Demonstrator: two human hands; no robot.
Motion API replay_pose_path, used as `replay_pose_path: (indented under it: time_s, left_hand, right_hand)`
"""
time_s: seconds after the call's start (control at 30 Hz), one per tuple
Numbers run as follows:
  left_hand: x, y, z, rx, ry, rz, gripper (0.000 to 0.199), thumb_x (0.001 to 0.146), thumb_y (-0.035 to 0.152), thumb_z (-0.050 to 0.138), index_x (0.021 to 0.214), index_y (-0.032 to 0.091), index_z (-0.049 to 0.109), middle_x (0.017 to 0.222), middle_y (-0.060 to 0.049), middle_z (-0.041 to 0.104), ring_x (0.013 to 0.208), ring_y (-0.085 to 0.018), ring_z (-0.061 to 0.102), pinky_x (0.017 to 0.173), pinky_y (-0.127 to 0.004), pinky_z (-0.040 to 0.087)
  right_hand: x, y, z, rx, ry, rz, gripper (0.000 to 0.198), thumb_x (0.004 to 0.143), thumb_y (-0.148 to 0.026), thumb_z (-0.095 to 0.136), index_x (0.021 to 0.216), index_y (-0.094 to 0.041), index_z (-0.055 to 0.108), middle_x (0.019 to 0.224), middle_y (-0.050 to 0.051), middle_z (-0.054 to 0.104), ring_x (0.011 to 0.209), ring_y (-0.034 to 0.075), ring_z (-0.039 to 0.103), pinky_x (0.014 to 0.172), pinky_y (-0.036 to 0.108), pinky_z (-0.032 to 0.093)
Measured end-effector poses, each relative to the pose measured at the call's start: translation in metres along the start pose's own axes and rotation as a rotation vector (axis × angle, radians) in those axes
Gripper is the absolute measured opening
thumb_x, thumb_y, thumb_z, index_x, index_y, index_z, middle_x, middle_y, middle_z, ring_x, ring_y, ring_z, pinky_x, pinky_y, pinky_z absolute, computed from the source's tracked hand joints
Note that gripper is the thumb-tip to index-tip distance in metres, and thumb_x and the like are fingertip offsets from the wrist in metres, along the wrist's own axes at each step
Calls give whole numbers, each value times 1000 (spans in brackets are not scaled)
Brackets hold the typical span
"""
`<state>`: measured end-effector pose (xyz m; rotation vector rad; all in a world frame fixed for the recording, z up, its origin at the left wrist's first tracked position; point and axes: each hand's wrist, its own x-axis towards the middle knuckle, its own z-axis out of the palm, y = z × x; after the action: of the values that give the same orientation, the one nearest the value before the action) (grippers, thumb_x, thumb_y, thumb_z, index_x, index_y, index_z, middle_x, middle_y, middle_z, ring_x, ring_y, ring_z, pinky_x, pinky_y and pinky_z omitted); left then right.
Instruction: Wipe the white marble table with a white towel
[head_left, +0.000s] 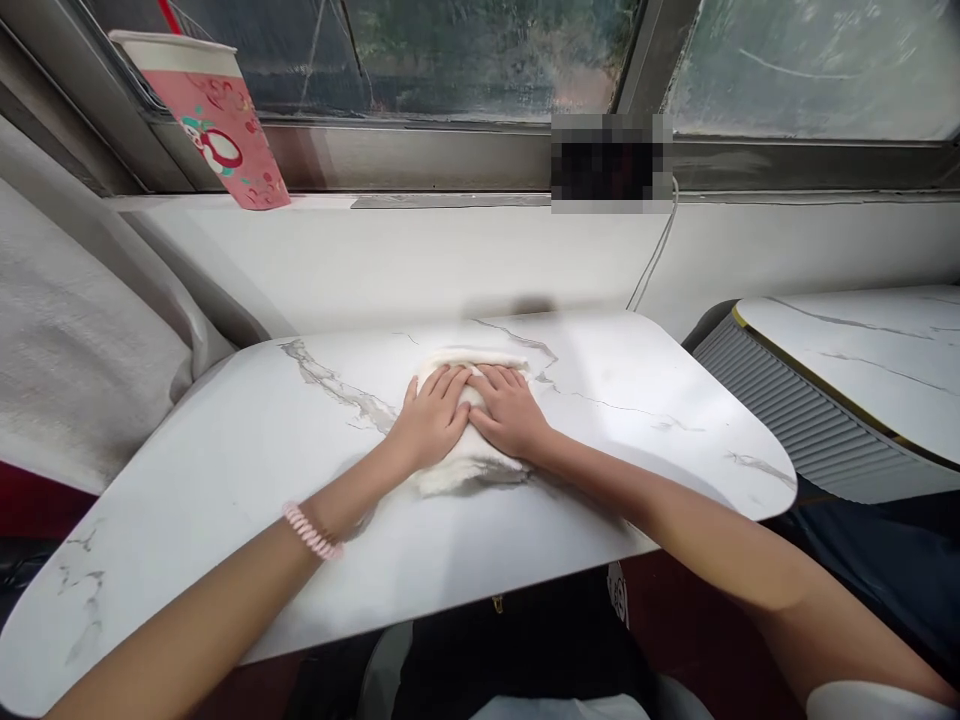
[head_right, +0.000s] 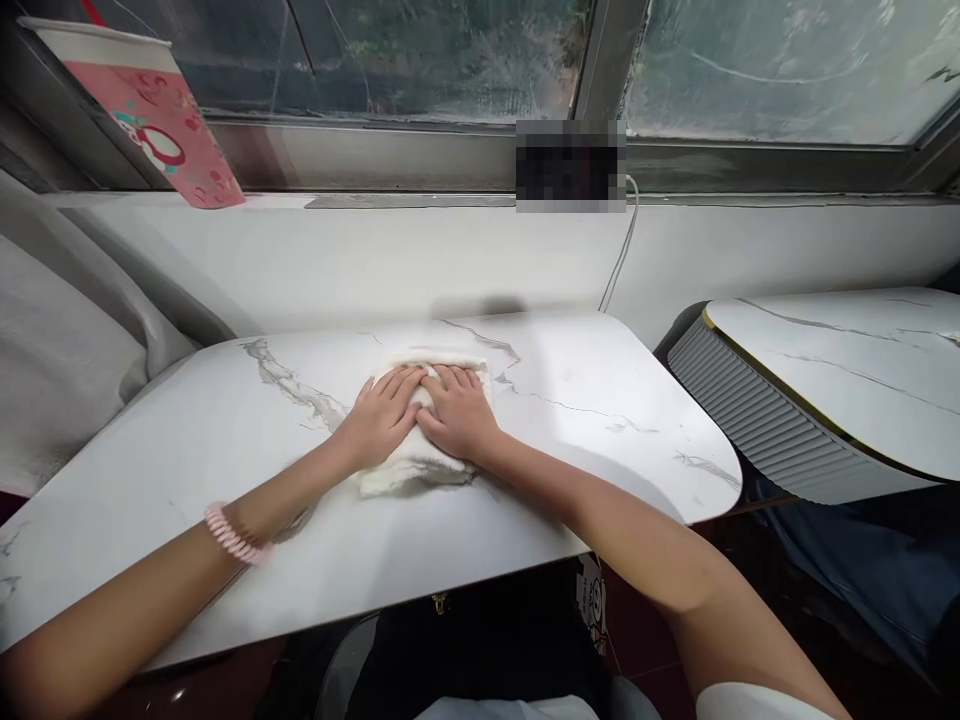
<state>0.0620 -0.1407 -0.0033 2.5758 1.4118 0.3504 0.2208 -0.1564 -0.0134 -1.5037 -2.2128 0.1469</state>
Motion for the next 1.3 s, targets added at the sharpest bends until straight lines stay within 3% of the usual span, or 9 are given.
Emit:
replay_pose_path:
  time_s: [0.4,0.7,0.97,1.3]
  left_hand:
    - [103,-53,6,-15,62,1,50,96,33,30,144,22,37,153,-7,40,144,-25,30,117,-55,21]
    - [127,-68,5,-34,101,-32,49,96,32,30,143,22,39,151,-7,43,141,-22,34,118,-52,21]
    - [92,-55,2,40,80,-75,51,98,31,25,146,17,34,156,-9,36,145,-23,27,118,-54,19]
    - [-21,-35,-11,52,-16,-10,55,99,33,19,151,18,28,158,-11,32,148,-26,21,117,-58,18]
  right_hand:
    - [94,49,16,17,30,85,45,91,-24,45,133,-16,56,139,12,54,128,28,44,112,44,27]
    - [125,62,23,0,43,78,42,90,-25,43,128,-18,59,133,12,57,124,29,47,108,45,32]
    - [103,48,24,5,40,-6,45,90,-23,42,131,-16,58,136,13,56,126,28,45,110,43,29]
    - [13,-29,21,17,72,-58,44,90,-25,42,128,-11,59,137,16,53,125,30,44,113,46,27]
